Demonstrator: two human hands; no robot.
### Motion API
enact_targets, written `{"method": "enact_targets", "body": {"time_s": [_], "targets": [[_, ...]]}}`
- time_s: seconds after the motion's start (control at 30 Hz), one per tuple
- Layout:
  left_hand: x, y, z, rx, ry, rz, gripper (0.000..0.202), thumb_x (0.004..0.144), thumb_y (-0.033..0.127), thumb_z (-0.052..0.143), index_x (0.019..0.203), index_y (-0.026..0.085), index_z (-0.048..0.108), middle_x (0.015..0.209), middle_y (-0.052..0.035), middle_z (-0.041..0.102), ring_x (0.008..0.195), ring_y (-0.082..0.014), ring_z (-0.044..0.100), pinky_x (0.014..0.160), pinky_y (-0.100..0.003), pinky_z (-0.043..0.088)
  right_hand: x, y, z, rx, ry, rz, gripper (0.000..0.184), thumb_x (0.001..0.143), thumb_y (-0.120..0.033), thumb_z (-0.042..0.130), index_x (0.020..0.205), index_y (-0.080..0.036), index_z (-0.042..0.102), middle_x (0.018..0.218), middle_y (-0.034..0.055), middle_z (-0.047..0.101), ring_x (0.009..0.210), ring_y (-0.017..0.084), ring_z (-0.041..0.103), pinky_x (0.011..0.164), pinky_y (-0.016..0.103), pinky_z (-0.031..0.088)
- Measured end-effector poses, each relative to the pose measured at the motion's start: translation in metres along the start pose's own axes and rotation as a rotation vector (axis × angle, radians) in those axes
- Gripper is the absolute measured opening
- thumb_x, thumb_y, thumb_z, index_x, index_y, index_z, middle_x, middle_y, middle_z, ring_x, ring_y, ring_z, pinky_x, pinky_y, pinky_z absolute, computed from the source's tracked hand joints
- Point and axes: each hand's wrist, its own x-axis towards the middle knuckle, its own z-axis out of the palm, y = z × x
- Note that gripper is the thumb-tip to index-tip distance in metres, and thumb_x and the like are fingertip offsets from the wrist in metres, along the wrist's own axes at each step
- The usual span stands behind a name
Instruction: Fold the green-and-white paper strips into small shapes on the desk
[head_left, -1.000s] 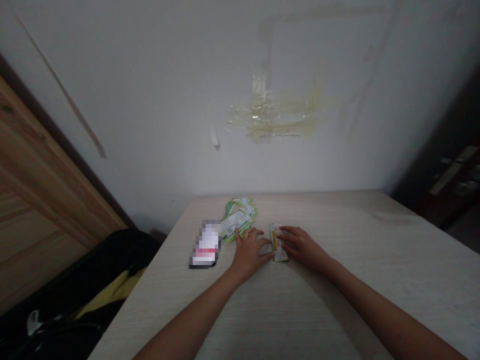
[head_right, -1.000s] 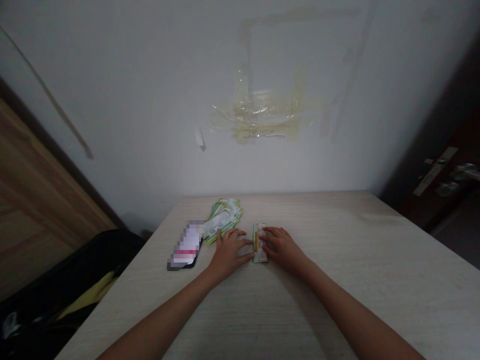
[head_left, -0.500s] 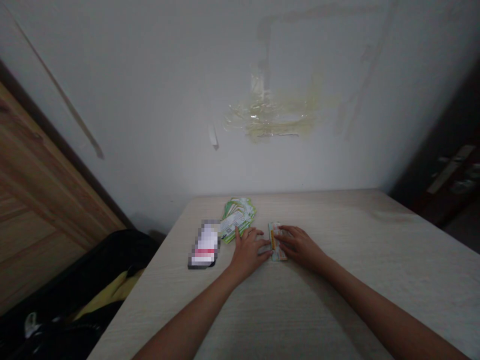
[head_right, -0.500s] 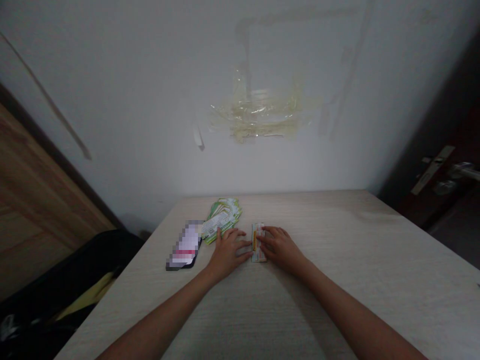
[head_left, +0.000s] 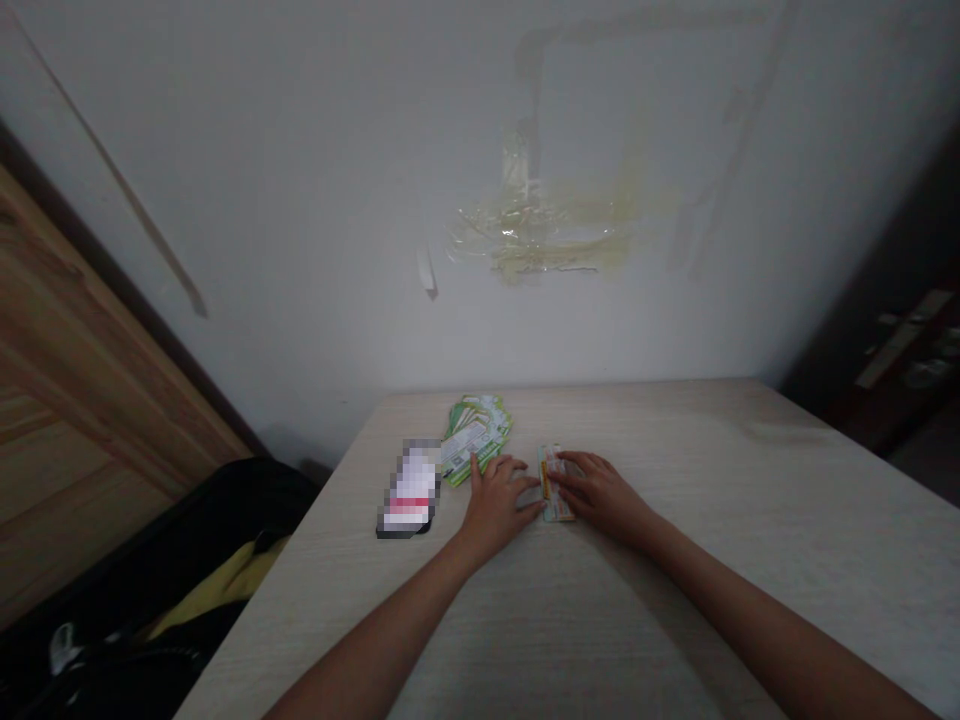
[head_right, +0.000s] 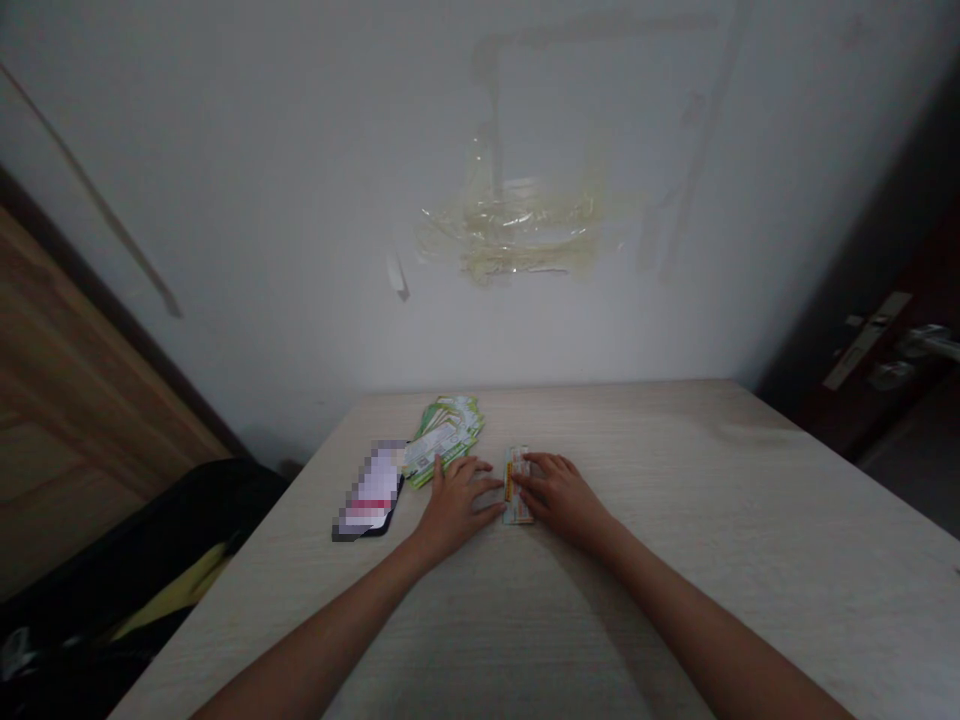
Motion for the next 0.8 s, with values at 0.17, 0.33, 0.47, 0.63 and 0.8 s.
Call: {"method": "enact_targets", "body": {"time_s": [0.17, 0.33, 0.47, 0.63, 0.8], "targets": [[-0.0001, -0.0001, -0.0001, 0.002, -0.009, -0.004, 0.028, 0.082, 0.048, 0.066, 0.108, 0.037, 0.069, 0.123, -0.0002, 0.058, 0.125, -0.0266, 0.042, 0.111, -0.067, -0.009, 0.0000, -0.0008, -0.0002, 0.014, 0.017, -0.001, 0.035, 0.092, -0.029, 0.052, 0.126, -0.033, 0.061, 0.136, 0.0091, 0.053, 0.123, 0.027, 0.050, 0.102, 0.050, 0.042], [-0.0015, 0.0004, -0.0016, 0.007, 0.000, 0.015, 0.027, 0.084, 0.048, 0.064, 0.108, 0.038, 0.068, 0.123, 0.0005, 0.058, 0.125, -0.0286, 0.043, 0.111, -0.068, -0.008, 0.0002, -0.0035, -0.0022, 0.008, 0.005, 0.007, 0.036, 0.093, -0.030, 0.052, 0.128, -0.032, 0.060, 0.138, 0.0094, 0.052, 0.125, 0.027, 0.048, 0.103, 0.049, 0.041], [-0.0017, 0.0025, -0.0026, 0.015, 0.004, 0.019, 0.026, 0.085, 0.047, 0.062, 0.108, 0.036, 0.069, 0.123, -0.0004, 0.058, 0.124, -0.0308, 0.044, 0.110, -0.067, -0.008, 0.0002, -0.0030, -0.0018, 0.004, -0.014, 0.005, 0.036, 0.093, -0.029, 0.052, 0.127, -0.033, 0.060, 0.137, 0.0098, 0.051, 0.125, 0.027, 0.048, 0.103, 0.049, 0.040], [-0.0008, 0.0020, -0.0018, 0.010, -0.009, 0.007, 0.028, 0.084, 0.048, 0.063, 0.108, 0.037, 0.069, 0.123, -0.0002, 0.058, 0.125, -0.0287, 0.043, 0.110, -0.067, -0.011, 0.0004, -0.0013, 0.0004, -0.001, -0.005, -0.003, 0.034, 0.093, -0.031, 0.051, 0.125, -0.033, 0.062, 0.136, 0.0105, 0.052, 0.124, 0.027, 0.048, 0.102, 0.049, 0.041], [-0.0003, 0.0008, -0.0011, 0.007, -0.006, 0.002, 0.027, 0.083, 0.049, 0.064, 0.108, 0.038, 0.068, 0.123, -0.0001, 0.058, 0.125, -0.0260, 0.043, 0.110, -0.066, -0.011, 0.0001, -0.0006, 0.0013, -0.011, -0.004, -0.011, 0.034, 0.093, -0.031, 0.052, 0.125, -0.034, 0.061, 0.137, 0.0094, 0.052, 0.125, 0.027, 0.047, 0.102, 0.049, 0.041]]}}
